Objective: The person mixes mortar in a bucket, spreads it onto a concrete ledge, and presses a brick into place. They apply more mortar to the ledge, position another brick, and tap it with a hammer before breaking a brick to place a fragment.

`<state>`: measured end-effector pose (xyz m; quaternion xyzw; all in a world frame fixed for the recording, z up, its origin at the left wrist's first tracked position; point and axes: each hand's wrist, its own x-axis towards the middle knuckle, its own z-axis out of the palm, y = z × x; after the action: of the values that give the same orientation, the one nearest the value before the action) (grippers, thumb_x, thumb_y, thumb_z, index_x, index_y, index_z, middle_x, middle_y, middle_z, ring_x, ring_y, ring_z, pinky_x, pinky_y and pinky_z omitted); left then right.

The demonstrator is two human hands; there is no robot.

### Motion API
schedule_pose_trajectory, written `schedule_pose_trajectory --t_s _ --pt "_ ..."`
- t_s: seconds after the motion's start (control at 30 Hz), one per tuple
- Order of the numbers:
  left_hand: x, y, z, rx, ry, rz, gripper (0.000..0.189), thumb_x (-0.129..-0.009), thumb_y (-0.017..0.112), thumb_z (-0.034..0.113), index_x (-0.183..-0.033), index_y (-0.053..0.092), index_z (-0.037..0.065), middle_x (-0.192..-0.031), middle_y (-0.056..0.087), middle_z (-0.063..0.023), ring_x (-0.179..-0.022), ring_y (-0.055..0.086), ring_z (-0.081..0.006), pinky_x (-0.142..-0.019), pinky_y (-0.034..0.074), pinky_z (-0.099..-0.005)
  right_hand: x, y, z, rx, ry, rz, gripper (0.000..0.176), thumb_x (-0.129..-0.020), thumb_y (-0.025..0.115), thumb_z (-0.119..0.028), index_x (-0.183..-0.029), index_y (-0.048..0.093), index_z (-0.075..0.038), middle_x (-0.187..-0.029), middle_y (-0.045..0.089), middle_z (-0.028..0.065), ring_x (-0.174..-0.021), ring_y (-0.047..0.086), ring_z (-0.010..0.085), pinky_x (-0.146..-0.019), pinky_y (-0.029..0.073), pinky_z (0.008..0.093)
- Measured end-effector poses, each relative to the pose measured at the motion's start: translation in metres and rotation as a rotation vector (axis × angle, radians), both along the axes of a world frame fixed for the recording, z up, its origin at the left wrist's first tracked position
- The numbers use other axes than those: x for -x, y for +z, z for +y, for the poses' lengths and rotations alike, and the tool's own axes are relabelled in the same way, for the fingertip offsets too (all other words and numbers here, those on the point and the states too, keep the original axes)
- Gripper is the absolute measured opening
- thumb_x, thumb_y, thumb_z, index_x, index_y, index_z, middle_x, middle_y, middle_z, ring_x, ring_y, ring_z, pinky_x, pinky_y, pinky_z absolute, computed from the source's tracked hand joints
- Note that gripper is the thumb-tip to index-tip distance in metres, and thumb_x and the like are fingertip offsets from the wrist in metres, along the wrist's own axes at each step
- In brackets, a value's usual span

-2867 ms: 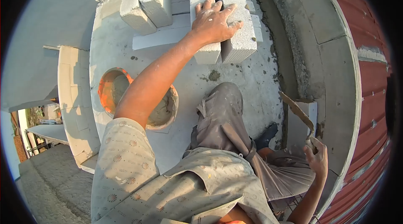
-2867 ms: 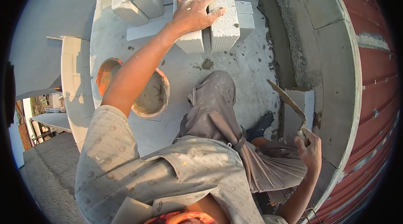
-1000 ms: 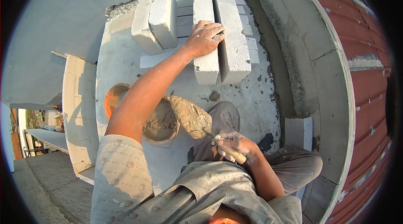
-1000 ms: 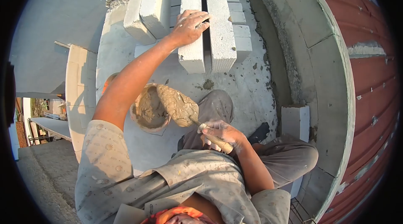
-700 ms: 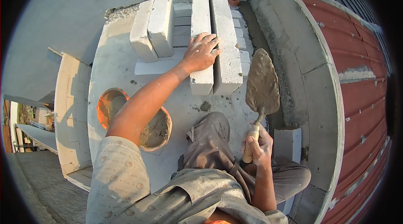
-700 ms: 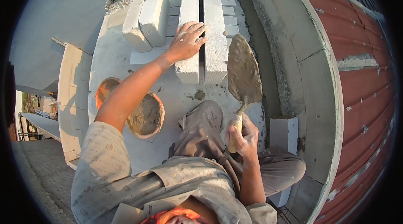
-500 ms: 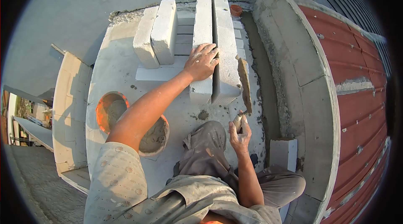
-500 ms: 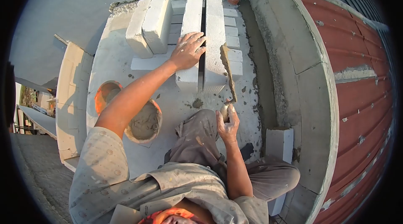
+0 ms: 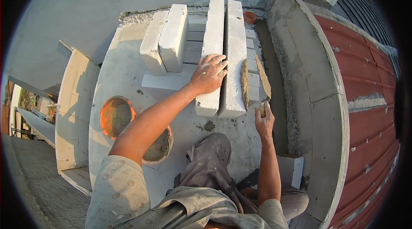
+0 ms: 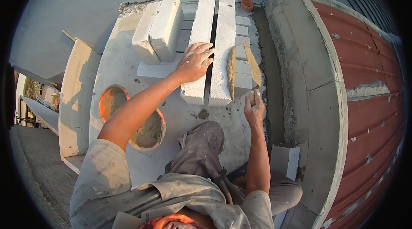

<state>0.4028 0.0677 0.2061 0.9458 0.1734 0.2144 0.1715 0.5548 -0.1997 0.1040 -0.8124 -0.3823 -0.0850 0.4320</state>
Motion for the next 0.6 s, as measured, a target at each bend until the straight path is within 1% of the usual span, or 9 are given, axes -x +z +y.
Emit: schedule_pose_trajectory --t_s 0.03,0.13,0.27,0.33,0.4,0.43,0.47,0.5,0.6 --pt "0.000 0.005 -0.001 0.002 -0.002 0.010 0.044 -0.100 0.051 0.030 -0.133 0.062 0.004 -0.147 0.050 -0.0097 -0.140 0.037 -0.0260 -0.118 0.026 -0.0461 0.006 0.011 -0.004 -0.033 0.025 0.193 0.050 -0.088 0.074 -0.013 -0.128 0.056 0.012 -0.108 0.069 0.0274 -0.096 0.072 0.0360 -0.085 0.055 0.0372" --pt "0.000 0.005 -0.001 -0.009 0.006 0.047 0.043 -0.100 0.052 0.029 -0.134 0.061 0.005 -0.148 0.049 -0.0084 -0.141 0.037 -0.0257 -0.118 0.027 -0.0464 0.013 0.033 0.000 0.022 0.117 0.069 0.051 -0.088 0.075 -0.013 -0.128 0.056 0.013 -0.107 0.069 0.0268 -0.093 0.072 0.0344 -0.085 0.055 0.0366" --pt "-0.001 0.005 -0.001 0.004 0.022 0.042 0.041 -0.100 0.054 0.029 -0.134 0.062 0.008 -0.149 0.048 -0.0070 -0.142 0.036 -0.0258 -0.117 0.027 -0.0477 -0.010 0.004 0.044 0.229 0.043 0.131 0.048 -0.088 0.071 -0.011 -0.129 0.057 0.009 -0.115 0.068 0.0283 -0.102 0.070 0.0396 -0.087 0.055 0.0384" --pt "0.000 0.004 -0.002 -0.003 0.018 0.032 0.041 -0.100 0.053 0.029 -0.134 0.062 0.008 -0.149 0.048 -0.0069 -0.142 0.036 -0.0258 -0.118 0.027 -0.0480 -0.047 0.004 0.060 0.160 0.008 0.007 0.049 -0.088 0.068 -0.015 -0.132 0.058 0.003 -0.112 0.069 0.0263 -0.102 0.067 0.0425 -0.087 0.054 0.0441" --pt "0.000 0.003 0.000 -0.010 0.009 0.039 0.041 -0.100 0.053 0.030 -0.134 0.062 0.008 -0.149 0.048 -0.0069 -0.142 0.036 -0.0258 -0.118 0.027 -0.0483 -0.058 0.046 0.059 0.183 -0.019 0.059 0.049 -0.088 0.069 -0.016 -0.132 0.057 0.004 -0.110 0.069 0.0273 -0.101 0.068 0.0421 -0.086 0.054 0.0445" --pt "0.000 0.004 0.000 -0.009 0.001 0.028 0.041 -0.101 0.052 0.030 -0.134 0.062 0.009 -0.149 0.048 -0.0070 -0.142 0.036 -0.0256 -0.118 0.026 -0.0486 -0.055 0.059 0.049 0.095 -0.002 0.041 0.049 -0.089 0.069 -0.016 -0.132 0.057 0.005 -0.099 0.071 0.0238 -0.088 0.071 0.0348 -0.079 0.055 0.0412" --pt "-0.001 0.001 0.001 -0.014 0.004 0.037 0.040 -0.100 0.052 0.030 -0.133 0.063 0.010 -0.148 0.049 -0.0074 -0.142 0.036 -0.0260 -0.118 0.026 -0.0484 -0.049 0.076 0.034 0.047 0.035 0.271 0.047 -0.091 0.068 -0.016 -0.132 0.057 0.004 -0.082 0.068 0.0123 -0.069 0.065 0.0196 -0.064 0.052 0.0332" --pt "-0.002 -0.001 0.003 -0.014 -0.008 0.008 0.040 -0.100 0.052 0.030 -0.133 0.063 0.010 -0.148 0.049 -0.0075 -0.142 0.036 -0.0261 -0.118 0.027 -0.0484 -0.018 0.126 0.017 -0.012 0.097 0.584 0.045 -0.093 0.068 -0.017 -0.133 0.058 0.001 -0.075 0.060 0.0030 -0.063 0.053 0.0082 -0.057 0.046 0.0256" --pt "-0.001 -0.001 0.002 -0.083 0.000 0.037 0.040 -0.100 0.052 0.031 -0.132 0.064 0.010 -0.148 0.049 -0.0070 -0.142 0.036 -0.0263 -0.117 0.028 -0.0480 0.011 0.168 -0.049 -0.061 0.421 0.834 0.048 -0.087 0.071 -0.015 -0.128 0.058 0.007 -0.073 0.057 0.0012 -0.060 0.053 0.0087 -0.054 0.044 0.0243"
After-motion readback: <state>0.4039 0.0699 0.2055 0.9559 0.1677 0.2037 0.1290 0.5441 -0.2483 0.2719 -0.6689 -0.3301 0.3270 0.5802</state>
